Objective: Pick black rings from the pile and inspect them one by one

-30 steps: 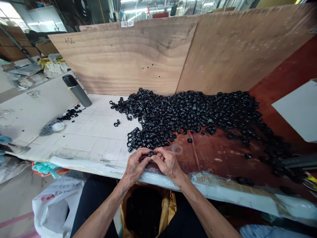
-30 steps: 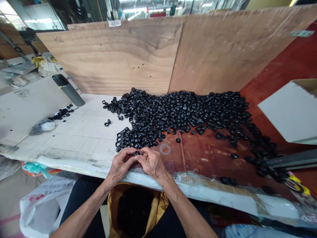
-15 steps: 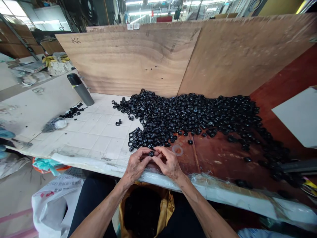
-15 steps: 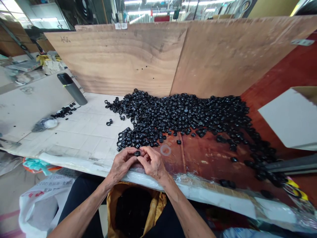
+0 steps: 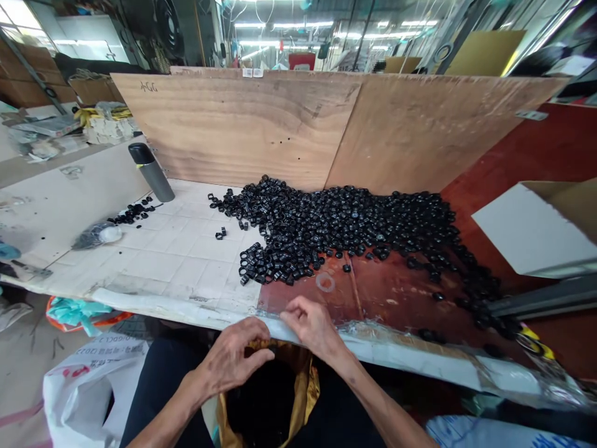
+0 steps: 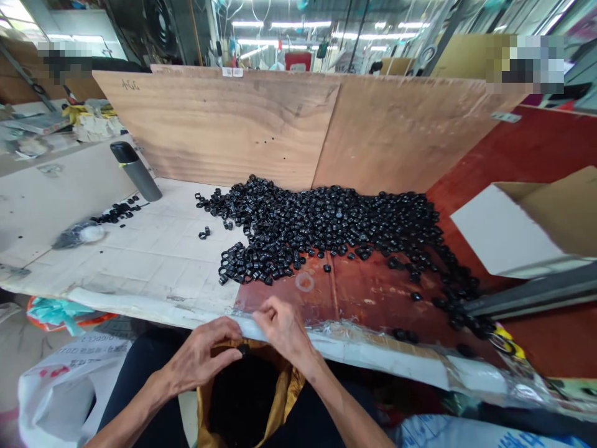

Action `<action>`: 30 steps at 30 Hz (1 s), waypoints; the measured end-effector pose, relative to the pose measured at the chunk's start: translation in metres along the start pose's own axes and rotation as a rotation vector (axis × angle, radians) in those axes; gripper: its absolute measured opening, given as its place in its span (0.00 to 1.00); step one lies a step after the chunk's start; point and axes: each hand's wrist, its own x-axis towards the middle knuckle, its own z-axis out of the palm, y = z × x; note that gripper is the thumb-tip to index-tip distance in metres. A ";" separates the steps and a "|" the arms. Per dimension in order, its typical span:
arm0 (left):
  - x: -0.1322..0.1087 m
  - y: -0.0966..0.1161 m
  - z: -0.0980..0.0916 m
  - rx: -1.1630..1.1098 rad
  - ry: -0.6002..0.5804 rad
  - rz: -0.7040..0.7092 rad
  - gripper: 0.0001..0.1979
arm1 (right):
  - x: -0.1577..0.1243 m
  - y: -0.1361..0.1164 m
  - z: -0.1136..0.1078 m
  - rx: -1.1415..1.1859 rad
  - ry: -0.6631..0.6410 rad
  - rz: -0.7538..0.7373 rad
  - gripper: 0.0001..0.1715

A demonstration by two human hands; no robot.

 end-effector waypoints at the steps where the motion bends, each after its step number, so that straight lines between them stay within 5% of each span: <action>1: 0.001 -0.003 -0.007 0.024 0.054 -0.107 0.08 | 0.008 0.002 -0.004 -0.124 0.129 -0.068 0.07; 4: 0.023 -0.024 -0.018 0.188 0.463 -0.371 0.11 | 0.036 0.010 -0.009 -0.418 0.328 -0.208 0.10; 6: 0.043 -0.044 -0.018 0.302 0.557 -0.396 0.13 | 0.051 0.014 -0.005 -0.548 0.344 -0.238 0.08; 11: 0.070 -0.067 -0.009 0.311 0.484 -0.433 0.06 | 0.062 0.026 0.008 -0.559 0.429 -0.276 0.04; 17: 0.064 -0.061 -0.010 0.189 0.452 -0.379 0.09 | 0.064 0.037 -0.003 -0.236 0.368 -0.307 0.08; 20: 0.056 -0.058 -0.010 0.140 0.501 -0.324 0.09 | 0.064 0.035 -0.006 -0.248 0.411 -0.346 0.07; 25: 0.047 -0.053 -0.004 0.215 0.365 -0.261 0.16 | 0.064 0.028 0.001 -0.386 0.358 -0.372 0.06; 30: 0.051 -0.048 0.004 0.219 0.356 -0.269 0.14 | 0.063 0.028 0.003 -0.345 0.357 -0.363 0.04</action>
